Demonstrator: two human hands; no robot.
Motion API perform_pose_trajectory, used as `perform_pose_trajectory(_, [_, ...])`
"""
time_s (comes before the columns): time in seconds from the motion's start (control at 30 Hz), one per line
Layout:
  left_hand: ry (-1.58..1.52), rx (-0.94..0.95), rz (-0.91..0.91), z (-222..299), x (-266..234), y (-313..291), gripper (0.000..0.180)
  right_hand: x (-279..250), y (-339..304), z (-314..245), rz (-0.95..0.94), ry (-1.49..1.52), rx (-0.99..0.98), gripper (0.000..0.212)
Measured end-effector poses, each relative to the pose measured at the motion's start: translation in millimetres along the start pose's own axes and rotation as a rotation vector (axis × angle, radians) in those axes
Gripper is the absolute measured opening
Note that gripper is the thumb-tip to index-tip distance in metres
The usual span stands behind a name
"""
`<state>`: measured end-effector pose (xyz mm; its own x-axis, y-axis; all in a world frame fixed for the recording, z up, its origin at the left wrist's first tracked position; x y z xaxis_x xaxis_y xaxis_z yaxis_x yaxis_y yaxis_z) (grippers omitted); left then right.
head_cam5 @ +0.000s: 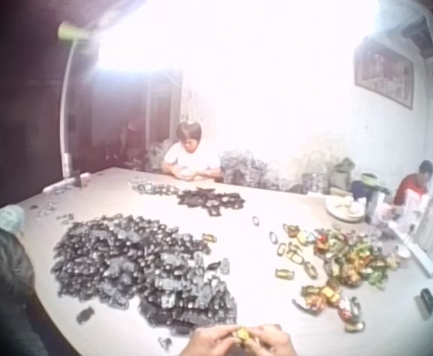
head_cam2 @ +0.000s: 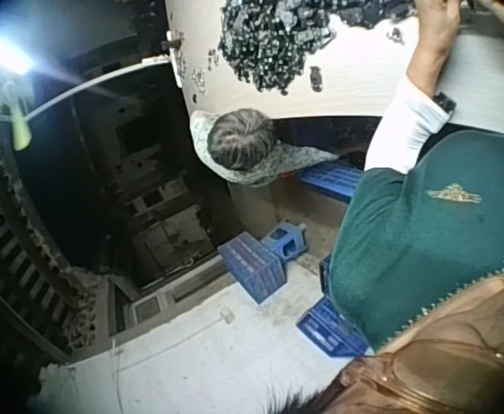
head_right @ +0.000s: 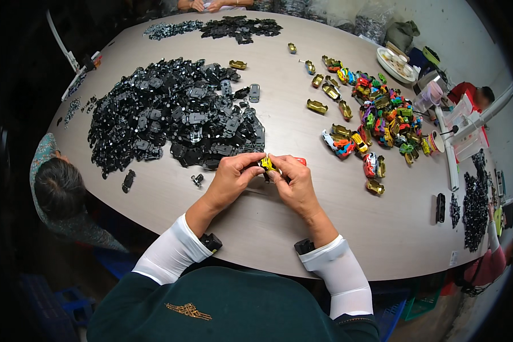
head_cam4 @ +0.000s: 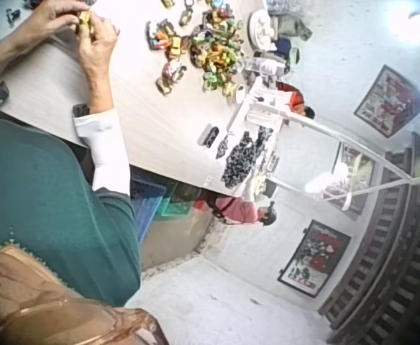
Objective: The person assembles small toy cars by hand at a table. They pick up a black chassis and a colored car body, fit the body onto the chassis, and place the completed toy car on the table. This process is repeated with different colored bodies throughout the clip.
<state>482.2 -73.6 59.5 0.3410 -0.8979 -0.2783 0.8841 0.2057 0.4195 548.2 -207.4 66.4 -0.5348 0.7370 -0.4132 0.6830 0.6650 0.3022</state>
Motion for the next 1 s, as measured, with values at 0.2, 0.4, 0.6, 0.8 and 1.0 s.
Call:
perform_pose_trajectory(0.2, [-0.006, -0.005, 0.001, 3.0, -2.5, 1.3, 0.029, 2.3, -0.5, 6.9, -0.022, 0.101, 0.078, 0.037])
perform_pose_trajectory(0.4, [-0.236, -0.127, 0.127, -16.6, 0.8, -3.8, 0.035, 6.9, -0.8, 7.0, -0.022, 0.074, 0.054, 0.036])
perform_pose_trajectory(0.6, [-0.113, -0.048, 0.033, -4.7, -0.1, -1.5, 0.036, 4.7, -4.1, -8.9, 0.106, -0.229, -0.003, 0.037])
perform_pose_trajectory(0.8, [-0.413, -0.188, 0.175, -15.2, 0.4, -4.6, 0.039, 5.6, -4.4, -15.9, 0.113, -0.314, -0.021, 0.04])
perform_pose_trajectory(1.0, [-0.563, -0.149, 0.166, -23.1, 3.1, -3.2, 0.028, 2.7, -2.4, -3.3, 0.119, -0.084, 0.038, 0.037])
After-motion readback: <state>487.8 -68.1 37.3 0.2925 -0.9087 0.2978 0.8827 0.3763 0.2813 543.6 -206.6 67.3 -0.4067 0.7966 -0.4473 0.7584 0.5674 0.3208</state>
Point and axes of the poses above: each hand's wrist, its own y-axis towards the middle knuckle, its own x-axis out of the palm, z = x × y, the point moved 8 cm from there along y, towards the middle knuckle, and after that the axes turned 7 degrees about x, right-handed, at the moved point
